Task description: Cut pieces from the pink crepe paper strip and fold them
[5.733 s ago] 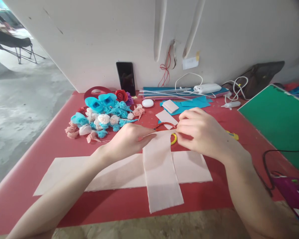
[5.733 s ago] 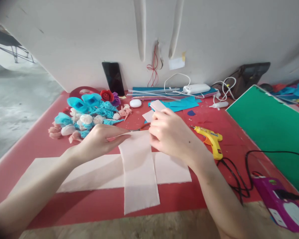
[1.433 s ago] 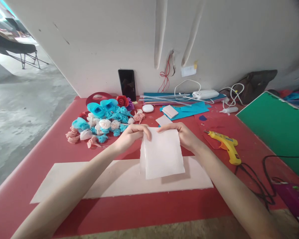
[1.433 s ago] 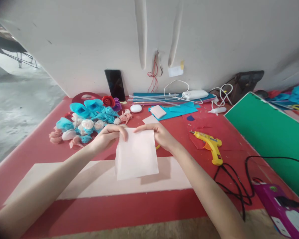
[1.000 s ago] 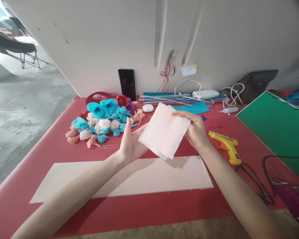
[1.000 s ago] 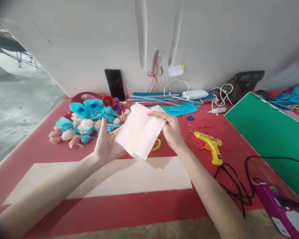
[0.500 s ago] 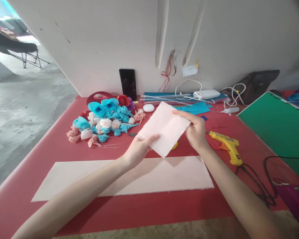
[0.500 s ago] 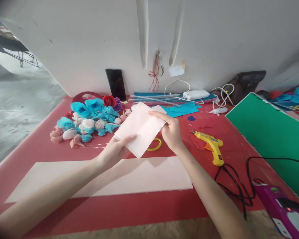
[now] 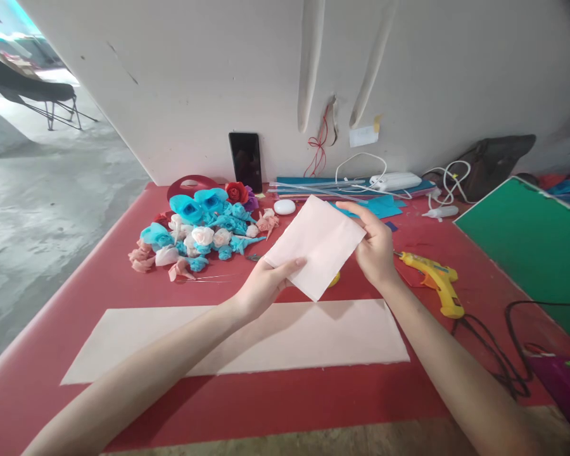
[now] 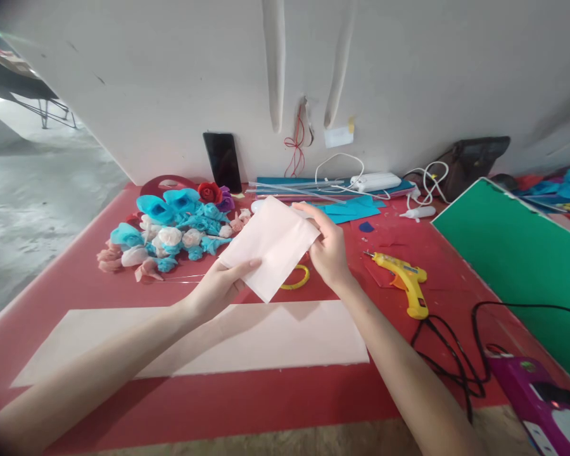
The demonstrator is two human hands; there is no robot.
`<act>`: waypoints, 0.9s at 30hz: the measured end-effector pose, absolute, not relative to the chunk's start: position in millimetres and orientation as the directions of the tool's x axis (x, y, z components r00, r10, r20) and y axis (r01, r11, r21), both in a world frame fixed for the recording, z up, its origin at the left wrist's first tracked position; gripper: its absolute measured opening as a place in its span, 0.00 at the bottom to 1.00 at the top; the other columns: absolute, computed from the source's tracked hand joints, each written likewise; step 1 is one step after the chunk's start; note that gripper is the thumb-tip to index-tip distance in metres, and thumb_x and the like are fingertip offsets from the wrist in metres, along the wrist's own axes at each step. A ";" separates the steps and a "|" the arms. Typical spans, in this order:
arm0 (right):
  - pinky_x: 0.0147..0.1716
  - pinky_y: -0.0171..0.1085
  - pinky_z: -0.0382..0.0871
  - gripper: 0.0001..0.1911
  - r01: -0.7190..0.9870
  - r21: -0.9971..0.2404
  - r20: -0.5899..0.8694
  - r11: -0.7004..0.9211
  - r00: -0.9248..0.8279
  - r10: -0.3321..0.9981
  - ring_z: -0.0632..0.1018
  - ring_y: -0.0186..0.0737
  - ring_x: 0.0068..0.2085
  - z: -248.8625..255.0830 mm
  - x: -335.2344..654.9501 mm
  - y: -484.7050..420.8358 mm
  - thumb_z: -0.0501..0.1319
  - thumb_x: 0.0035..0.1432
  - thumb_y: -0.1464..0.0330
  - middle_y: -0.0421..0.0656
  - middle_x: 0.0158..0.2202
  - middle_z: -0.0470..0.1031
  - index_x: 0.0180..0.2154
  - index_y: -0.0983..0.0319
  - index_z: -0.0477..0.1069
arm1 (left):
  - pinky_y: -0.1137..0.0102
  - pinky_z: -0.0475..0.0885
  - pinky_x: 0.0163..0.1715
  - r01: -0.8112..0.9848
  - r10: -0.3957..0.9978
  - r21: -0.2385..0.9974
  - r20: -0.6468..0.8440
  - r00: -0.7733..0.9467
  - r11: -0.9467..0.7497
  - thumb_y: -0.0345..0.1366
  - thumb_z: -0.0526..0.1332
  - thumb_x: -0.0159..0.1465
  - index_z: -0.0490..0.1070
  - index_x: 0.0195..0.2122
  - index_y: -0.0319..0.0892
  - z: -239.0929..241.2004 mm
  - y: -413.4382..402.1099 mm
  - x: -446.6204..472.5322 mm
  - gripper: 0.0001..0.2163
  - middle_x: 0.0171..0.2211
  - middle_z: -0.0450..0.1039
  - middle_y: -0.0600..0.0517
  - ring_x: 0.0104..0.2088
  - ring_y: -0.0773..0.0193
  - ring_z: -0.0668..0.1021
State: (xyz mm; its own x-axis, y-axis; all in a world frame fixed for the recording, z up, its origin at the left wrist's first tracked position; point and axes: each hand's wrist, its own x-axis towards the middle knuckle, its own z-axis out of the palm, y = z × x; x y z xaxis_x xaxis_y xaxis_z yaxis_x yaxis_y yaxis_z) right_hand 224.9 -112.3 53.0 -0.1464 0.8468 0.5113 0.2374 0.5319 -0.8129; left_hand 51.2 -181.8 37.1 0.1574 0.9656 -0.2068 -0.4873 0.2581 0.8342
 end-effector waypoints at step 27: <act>0.39 0.37 0.69 0.17 0.052 -0.922 0.374 0.384 -0.146 0.916 0.77 0.42 0.43 44.9 223.9 -105.8 0.56 0.45 0.75 0.37 0.39 0.79 0.36 0.57 0.77 | 0.65 0.75 0.44 -0.457 0.966 0.852 -0.199 0.166 0.254 0.33 0.65 0.57 0.68 0.53 0.42 41.8 -183.1 49.9 0.21 0.49 0.74 0.47 0.49 0.52 0.75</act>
State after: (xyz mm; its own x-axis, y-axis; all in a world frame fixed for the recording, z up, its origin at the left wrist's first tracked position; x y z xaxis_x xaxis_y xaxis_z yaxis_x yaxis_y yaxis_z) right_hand 223.9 -105.8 44.9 -0.1456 0.9161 0.3736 0.0520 0.3842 -0.9218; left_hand 49.9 -183.1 41.8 0.1660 0.9658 -0.1990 -0.4574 0.2542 0.8521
